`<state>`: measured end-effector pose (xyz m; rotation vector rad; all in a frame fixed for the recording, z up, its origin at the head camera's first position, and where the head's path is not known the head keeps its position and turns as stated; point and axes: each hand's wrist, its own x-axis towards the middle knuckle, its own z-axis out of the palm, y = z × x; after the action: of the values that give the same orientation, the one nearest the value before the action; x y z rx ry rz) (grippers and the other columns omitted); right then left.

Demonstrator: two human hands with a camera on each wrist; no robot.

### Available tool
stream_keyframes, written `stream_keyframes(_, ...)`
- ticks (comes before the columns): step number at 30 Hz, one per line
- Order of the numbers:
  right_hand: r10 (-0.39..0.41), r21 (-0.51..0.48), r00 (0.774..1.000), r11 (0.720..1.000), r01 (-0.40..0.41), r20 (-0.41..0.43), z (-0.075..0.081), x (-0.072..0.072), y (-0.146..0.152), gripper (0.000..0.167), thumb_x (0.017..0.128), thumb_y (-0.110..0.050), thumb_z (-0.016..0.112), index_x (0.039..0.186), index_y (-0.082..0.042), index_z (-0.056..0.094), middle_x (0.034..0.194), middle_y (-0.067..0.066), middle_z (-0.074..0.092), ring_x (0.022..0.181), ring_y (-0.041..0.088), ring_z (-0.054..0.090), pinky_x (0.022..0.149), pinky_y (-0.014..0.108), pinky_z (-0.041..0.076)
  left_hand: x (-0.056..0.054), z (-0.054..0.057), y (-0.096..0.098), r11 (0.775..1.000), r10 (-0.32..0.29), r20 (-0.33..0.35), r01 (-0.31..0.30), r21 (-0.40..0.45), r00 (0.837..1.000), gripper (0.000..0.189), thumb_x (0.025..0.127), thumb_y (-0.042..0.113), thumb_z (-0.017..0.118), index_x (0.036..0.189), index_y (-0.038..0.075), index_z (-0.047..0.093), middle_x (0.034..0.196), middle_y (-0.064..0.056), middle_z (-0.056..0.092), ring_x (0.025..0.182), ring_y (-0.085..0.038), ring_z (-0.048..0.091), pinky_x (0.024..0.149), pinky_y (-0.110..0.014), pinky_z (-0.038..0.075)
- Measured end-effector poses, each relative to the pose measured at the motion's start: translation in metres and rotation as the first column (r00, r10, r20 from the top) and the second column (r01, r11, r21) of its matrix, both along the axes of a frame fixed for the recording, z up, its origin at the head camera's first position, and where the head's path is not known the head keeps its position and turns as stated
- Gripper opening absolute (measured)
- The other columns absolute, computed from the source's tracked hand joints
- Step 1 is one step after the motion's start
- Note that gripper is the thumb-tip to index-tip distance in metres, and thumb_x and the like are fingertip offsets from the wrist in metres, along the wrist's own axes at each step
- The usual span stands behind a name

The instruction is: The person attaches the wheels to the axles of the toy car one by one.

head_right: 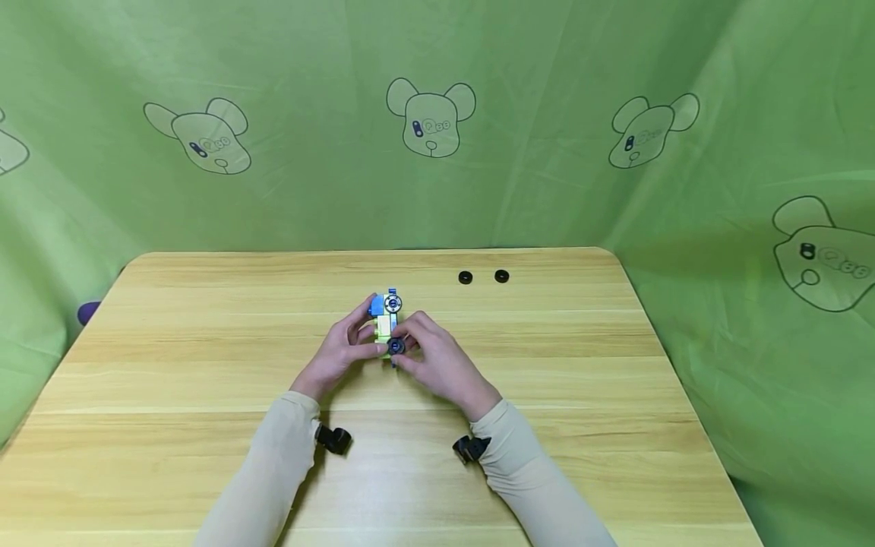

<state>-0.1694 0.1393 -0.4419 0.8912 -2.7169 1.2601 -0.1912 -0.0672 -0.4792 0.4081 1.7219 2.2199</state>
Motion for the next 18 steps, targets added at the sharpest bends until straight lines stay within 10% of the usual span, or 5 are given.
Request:
stream_keyframes(9, -0.044, -0.088, 0.998, 0.995, 0.047, 0.044, -0.0011, -0.001, 0.0006, 0.019, 0.096, -0.004, 0.062, 0.113, -0.011, 0.067, 0.108, -0.004, 0.061, 0.097, 0.014, 0.061, 0.089, 0.032, 0.053, -0.002, 0.0021, -0.0008, 1.0, 0.016, -0.017, -0.016, 0.015, 1.0, 0.097, 0.078, -0.013, 0.069, 0.156, 0.005, 0.014, 0.146, -0.018, 0.039, 0.123, -0.038, 0.05, 0.105, -0.035, 0.043)
stream_keyframes(18, -0.081, -0.181, 0.955, 0.974, 0.137, 0.286, -0.0038, -0.0023, -0.0006, 0.018, 0.096, -0.009, 0.063, 0.114, -0.003, 0.064, 0.096, 0.004, 0.066, 0.087, 0.025, 0.065, 0.079, 0.035, 0.056, -0.002, 0.0033, -0.0016, 0.999, 0.03, -0.01, -0.03, 0.017, 0.999, 0.098, 0.078, -0.013, 0.069, 0.157, 0.006, 0.014, 0.147, -0.018, 0.039, 0.124, -0.037, 0.05, 0.103, -0.034, 0.044)
